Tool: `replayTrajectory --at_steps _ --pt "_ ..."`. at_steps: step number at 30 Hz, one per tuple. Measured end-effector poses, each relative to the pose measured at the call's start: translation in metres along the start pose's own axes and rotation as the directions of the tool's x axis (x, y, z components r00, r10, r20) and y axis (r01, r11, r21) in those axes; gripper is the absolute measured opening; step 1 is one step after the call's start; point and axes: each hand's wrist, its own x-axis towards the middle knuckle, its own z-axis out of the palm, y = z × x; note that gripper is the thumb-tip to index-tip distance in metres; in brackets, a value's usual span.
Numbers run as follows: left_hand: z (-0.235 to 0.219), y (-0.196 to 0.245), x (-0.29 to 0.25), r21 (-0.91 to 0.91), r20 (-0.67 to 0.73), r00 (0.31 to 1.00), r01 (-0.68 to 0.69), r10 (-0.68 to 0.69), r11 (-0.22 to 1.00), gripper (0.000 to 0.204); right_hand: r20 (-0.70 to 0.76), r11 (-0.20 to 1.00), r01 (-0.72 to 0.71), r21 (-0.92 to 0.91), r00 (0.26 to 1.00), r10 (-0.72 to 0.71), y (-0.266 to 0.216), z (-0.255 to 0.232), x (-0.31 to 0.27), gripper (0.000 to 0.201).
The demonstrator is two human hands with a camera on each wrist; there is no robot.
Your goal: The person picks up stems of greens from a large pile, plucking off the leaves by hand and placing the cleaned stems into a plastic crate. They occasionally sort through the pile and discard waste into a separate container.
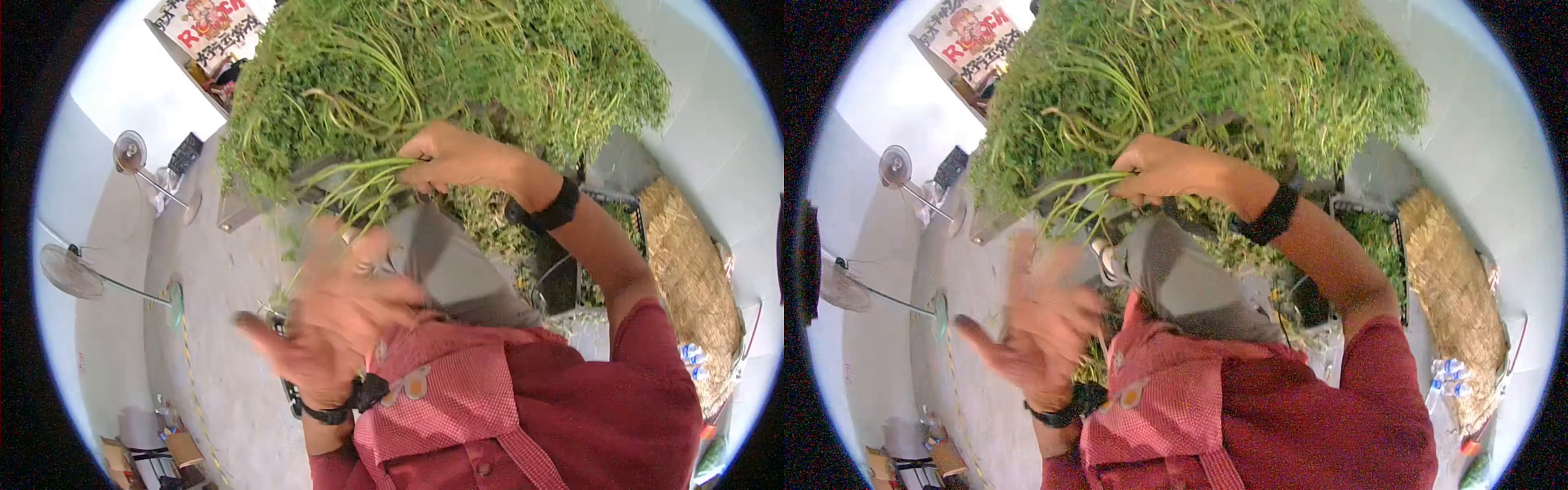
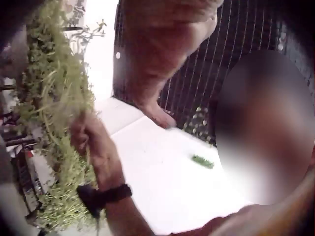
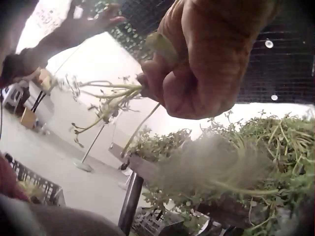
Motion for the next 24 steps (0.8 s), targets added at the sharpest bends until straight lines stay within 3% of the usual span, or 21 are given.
replayTrajectory --at_steps 1,2,3,4,5,7,8,9,10,11,12,13,14,15,17,19,21,22,23,24 --pt "0.0 0.005 -0.003 0.085 -0.177 0.957 -0.216 0.229 0.973 0.1 0.003 0.999 -0.021 0.026 1.0 0.021 0.001 0.007 -0.002 0.02" --pt "-0.009 0.01 -0.003 0.081 -0.207 0.958 -0.187 0.2 0.979 0.1 0.111 0.996 0.015 -0.09 0.994 -0.005 -0.002 0.013 -0.005 0.021" --pt "-0.022 0.015 0.0 0.794 -0.04 0.938 -0.178 0.344 0.581 0.092 0.221 0.978 0.069 -0.196 0.975 -0.025 -0.006 0.02 -0.007 0.022" --pt "-0.032 0.015 0.005 0.966 0.205 0.933 -0.143 0.296 -0.217 0.085 0.261 0.966 0.105 -0.235 0.964 -0.042 -0.012 0.028 -0.009 0.024" --pt "-0.04 0.004 0.008 0.967 0.2 0.935 -0.14 0.293 -0.211 0.085 0.261 0.968 0.098 -0.232 0.965 -0.035 -0.012 0.034 -0.006 0.024" --pt "-0.059 -0.019 0.008 0.958 0.088 0.971 -0.021 0.221 -0.287 0.058 0.31 0.912 0.357 -0.201 0.907 -0.286 -0.006 0.048 0.001 0.024" --pt "-0.072 -0.021 0.007 0.96 0.075 0.973 -0.012 0.216 -0.281 0.058 0.298 0.892 0.403 -0.203 0.894 -0.336 0.003 0.056 0.007 0.029" --pt "-0.086 -0.017 0.005 0.989 -0.15 0.982 0.15 0.113 0.005 0.047 0.301 0.899 0.394 -0.191 0.895 -0.328 -0.001 0.056 0.004 0.029" --pt "-0.097 -0.013 0.002 0.904 -0.335 0.941 0.334 -0.042 0.268 0.036 0.321 0.942 0.292 -0.167 0.919 -0.228 -0.007 0.054 0.003 0.03" --pt "-0.102 -0.009 0.0 0.897 -0.349 0.937 0.345 -0.036 0.276 0.036 0.349 0.97 0.193 -0.15 0.928 -0.131 -0.01 0.053 0.005 0.031" --pt "-0.107 -0.005 -0.003 0.917 -0.341 0.938 0.319 0.057 0.239 0.029 0.37 0.97 0.197 -0.145 0.92 -0.132 -0.006 0.053 0.009 0.031" --pt "-0.111 -0.001 -0.007 0.933 -0.333 0.931 0.301 0.152 0.197 0.023 0.277 0.994 0.071 -0.087 0.96 -0.045 0.003 0.049 0.012 0.031" --pt "-0.11 0.008 -0.01 0.905 -0.401 0.894 0.352 0.201 0.24 0.024 0.192 0.999 -0.053 -0.011 0.98 0.054 0.011 0.048 0.015 0.032" --pt "-0.115 0.016 -0.017 0.896 -0.425 0.879 0.374 0.217 0.24 0.024 0.133 0.998 -0.051 0.02 0.99 0.048 0.02 0.043 0.018 0.029" --pt "-0.128 0.036 -0.028 0.807 -0.501 0.777 0.26 0.382 0.53 0.028 0.05 0.997 -0.073 0.032 0.996 0.072 0.031 0.033 0.018 0.026" --pt "-0.141 0.047 -0.037 0.803 -0.534 0.726 0.274 0.433 0.529 0.037 0.048 0.995 -0.094 0.017 0.994 0.093 0.043 0.027 0.021 0.025" --pt "-0.153 0.056 -0.047 0.674 -0.65 0.642 0.239 0.407 0.699 0.042 0.057 0.987 -0.16 -0.032 0.985 0.162 0.059 0.028 0.026 0.024" --pt "-0.157 0.057 -0.047 0.643 -0.682 0.612 0.241 0.4 0.727 0.043 0.076 0.986 -0.165 -0.032 0.983 0.167 0.075 0.029 0.029 0.024" --pt "-0.165 0.059 -0.05 0.631 -0.697 0.595 0.247 0.399 0.735 0.043 0.057 0.985 0.037 -0.168 0.998 -0.028 0.095 0.033 0.032 0.023" --pt "-0.175 0.061 -0.054 0.584 -0.695 0.622 0.196 0.36 0.788 0.042 0.064 0.927 0.231 -0.297 0.973 -0.222 0.104 0.037 0.037 0.022"
